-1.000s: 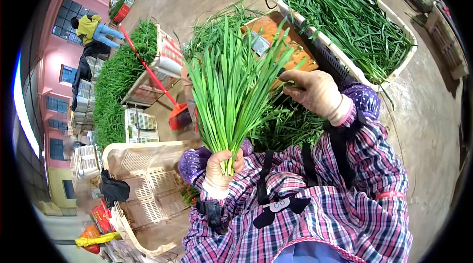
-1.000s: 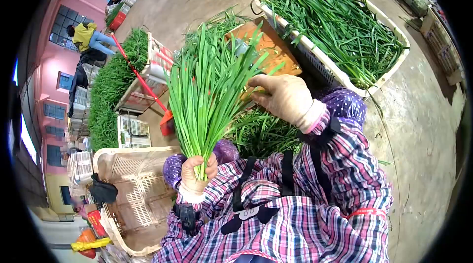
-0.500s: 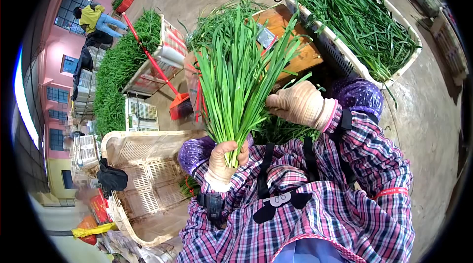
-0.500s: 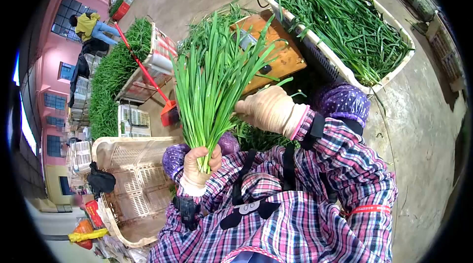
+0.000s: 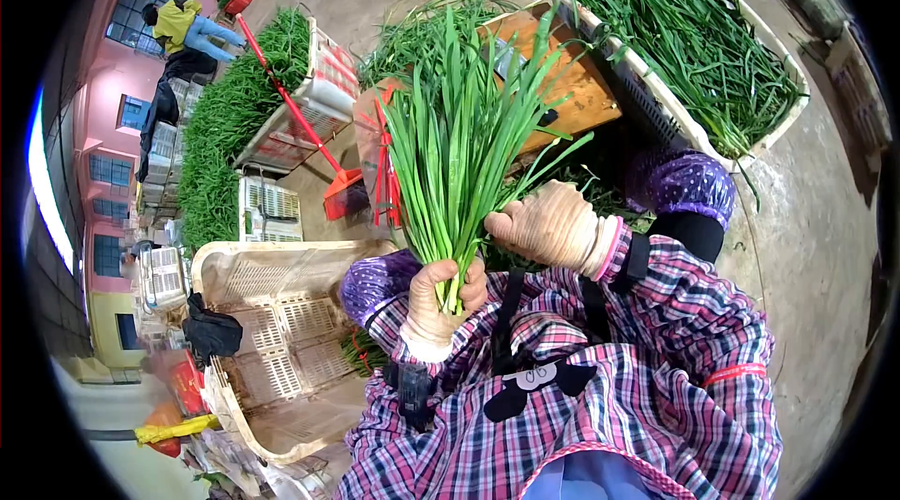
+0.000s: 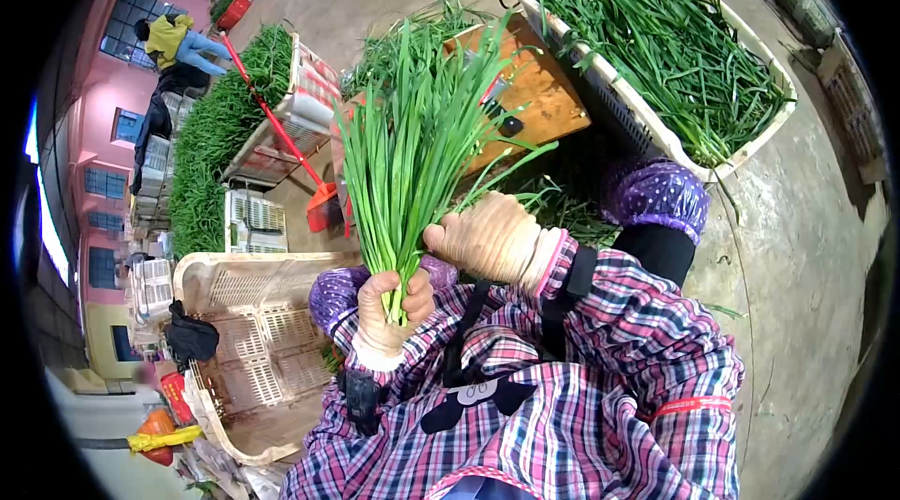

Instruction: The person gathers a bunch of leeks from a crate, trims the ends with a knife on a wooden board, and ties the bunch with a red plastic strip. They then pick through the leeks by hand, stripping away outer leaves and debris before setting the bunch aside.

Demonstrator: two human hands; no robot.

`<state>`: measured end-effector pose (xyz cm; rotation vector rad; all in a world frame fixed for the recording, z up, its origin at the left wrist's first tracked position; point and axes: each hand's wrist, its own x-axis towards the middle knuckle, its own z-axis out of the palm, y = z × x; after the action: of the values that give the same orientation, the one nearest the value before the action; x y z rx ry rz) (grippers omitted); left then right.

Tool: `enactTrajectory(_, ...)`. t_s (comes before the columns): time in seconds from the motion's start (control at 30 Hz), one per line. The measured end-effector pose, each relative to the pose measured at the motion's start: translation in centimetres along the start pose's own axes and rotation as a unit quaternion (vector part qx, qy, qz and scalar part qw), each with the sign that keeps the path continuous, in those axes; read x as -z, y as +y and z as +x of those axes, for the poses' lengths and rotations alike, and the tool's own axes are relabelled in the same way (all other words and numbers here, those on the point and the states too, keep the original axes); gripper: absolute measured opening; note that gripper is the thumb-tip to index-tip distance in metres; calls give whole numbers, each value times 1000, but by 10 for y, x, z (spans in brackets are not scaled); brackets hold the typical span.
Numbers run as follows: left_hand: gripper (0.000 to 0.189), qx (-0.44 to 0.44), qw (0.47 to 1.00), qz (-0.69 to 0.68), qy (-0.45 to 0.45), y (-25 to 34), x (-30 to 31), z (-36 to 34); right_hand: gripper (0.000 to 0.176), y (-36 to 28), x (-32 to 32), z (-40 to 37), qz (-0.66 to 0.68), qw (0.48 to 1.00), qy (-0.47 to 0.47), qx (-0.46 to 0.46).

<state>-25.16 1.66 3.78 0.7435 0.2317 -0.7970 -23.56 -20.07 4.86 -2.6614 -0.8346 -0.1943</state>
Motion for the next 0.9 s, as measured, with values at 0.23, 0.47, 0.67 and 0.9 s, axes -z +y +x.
enactTrajectory(0.23, 27, 6, 998, -69, 3, -6, 8, 2, 12, -6, -4, 3, -43, 997, 38, 41)
enactTrajectory(0.47, 24, -8, 998, 5, 56, -4, 12, 2, 13, -8, -13, -2, -32, 998, 23, 42)
enactTrajectory(0.67, 28, -9, 997, -2, 73, -10, 7, 6, 12, -8, -31, -2, -31, 998, 34, 32)
enactTrajectory(0.9, 29, -6, 996, 41, 78, -10, 10, 4, 23, -7, -28, -7, 112, 993, -21, -18)
